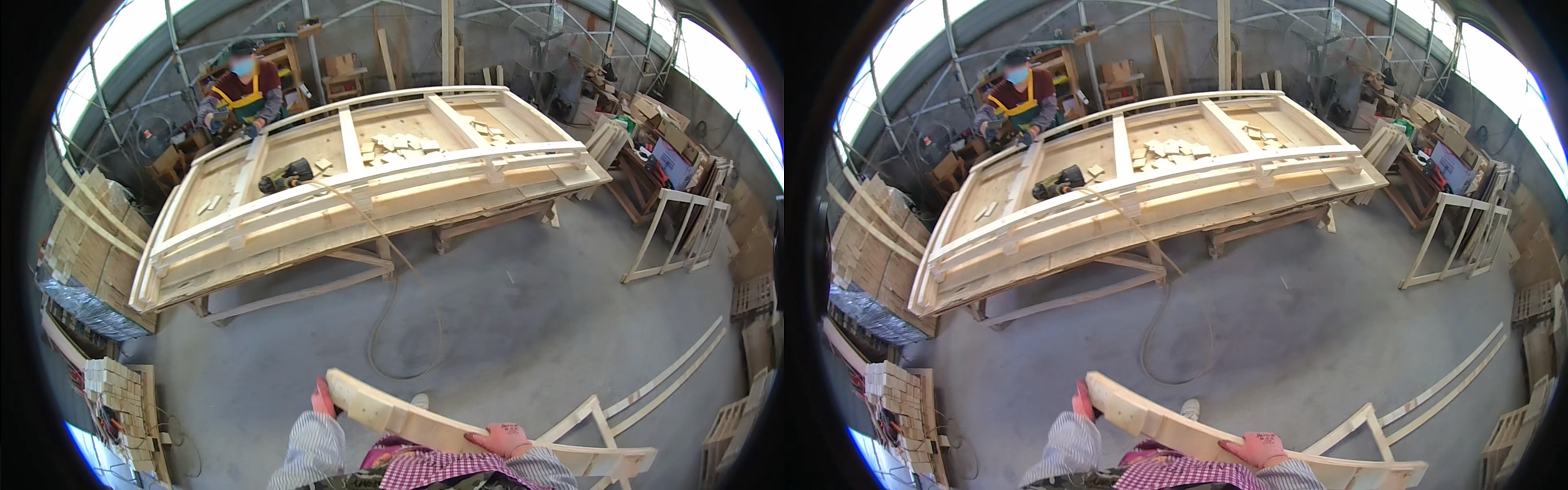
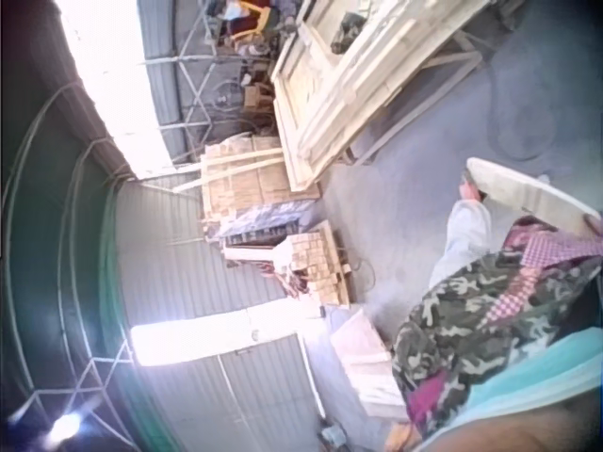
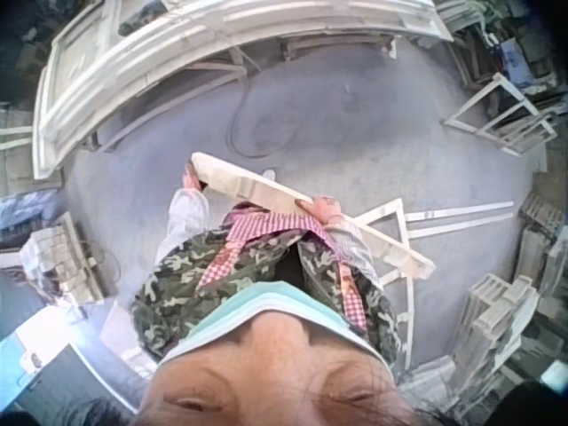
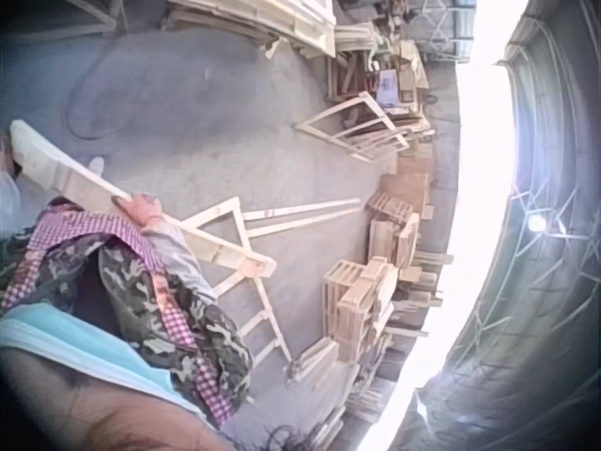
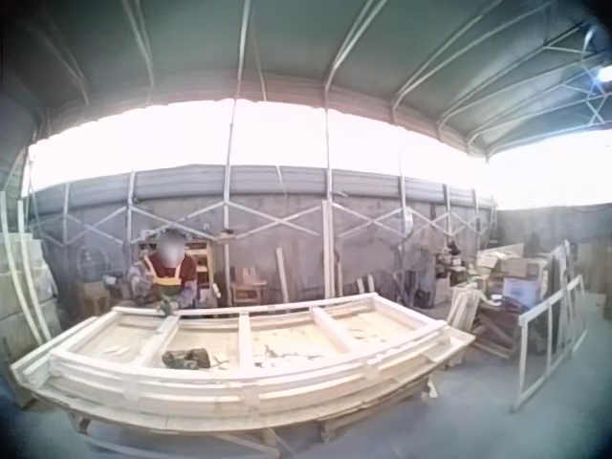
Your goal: The person assembles a wooden frame by hammering nails into joints, then uses a pry bar and hammer to disassemble the frame. They carry the pieces to a table saw, cut a plank, and measure a larger wooden structure with a tape measure.
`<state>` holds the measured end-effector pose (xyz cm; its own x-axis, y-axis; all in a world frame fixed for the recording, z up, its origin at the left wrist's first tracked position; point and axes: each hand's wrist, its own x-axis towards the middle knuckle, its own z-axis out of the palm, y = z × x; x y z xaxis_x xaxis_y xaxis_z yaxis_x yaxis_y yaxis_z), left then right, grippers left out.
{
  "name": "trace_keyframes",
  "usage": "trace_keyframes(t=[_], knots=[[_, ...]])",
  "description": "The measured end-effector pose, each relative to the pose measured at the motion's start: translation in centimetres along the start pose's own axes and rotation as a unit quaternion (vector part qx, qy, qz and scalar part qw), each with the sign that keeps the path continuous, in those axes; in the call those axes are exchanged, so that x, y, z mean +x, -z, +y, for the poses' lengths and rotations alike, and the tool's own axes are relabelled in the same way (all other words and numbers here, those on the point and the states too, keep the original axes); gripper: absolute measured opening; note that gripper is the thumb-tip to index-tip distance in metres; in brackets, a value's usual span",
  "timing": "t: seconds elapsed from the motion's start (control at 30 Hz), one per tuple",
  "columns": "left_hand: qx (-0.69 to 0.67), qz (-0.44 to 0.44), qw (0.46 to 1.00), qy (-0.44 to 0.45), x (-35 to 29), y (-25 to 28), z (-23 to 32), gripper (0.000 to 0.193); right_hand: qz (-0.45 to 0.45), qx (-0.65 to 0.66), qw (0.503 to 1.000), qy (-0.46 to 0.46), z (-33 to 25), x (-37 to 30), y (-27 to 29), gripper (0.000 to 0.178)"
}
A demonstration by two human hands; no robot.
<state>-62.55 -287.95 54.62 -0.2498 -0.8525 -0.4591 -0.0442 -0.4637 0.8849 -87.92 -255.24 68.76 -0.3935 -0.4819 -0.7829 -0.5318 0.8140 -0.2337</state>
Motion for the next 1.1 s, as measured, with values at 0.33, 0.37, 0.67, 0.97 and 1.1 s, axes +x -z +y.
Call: trace_keyframes(t=[0.33, 0.37, 0.67, 0.97, 1.1], knots=[[0.107, -0.066, 0.992, -0.014, 19.0, -25.0, 9.8, 0.071, 0.053, 0.126, 0.988, -0.074, 2.1, 11.9, 14.4, 0.074], [0.091, -0.069, 0.993, -0.022, 20.6, -27.2, 10.2, 0.071, 0.053, 0.139, 0.987, -0.068, 2.7, 13.8, 16.3, 0.073], [-0.016, 0.007, 0.999, -0.028, 27.8, -42.6, 14.7, 0.055, 0.06, 0.061, 0.996, -0.017, 8.4, 25.1, 36.8, 0.072], [-0.058, 0.212, 0.969, -0.11, 32.0, -45.1, 16.7, 0.063, 0.044, -0.149, 0.983, 0.096, 4.2, 35.3, 55.0, 0.073], [-0.112, 0.229, 0.954, -0.155, 37.9, -46.6, 20.9, 0.058, 0.065, -0.206, 0.968, 0.13, -1.7, 40.5, 64.0, 0.072]])
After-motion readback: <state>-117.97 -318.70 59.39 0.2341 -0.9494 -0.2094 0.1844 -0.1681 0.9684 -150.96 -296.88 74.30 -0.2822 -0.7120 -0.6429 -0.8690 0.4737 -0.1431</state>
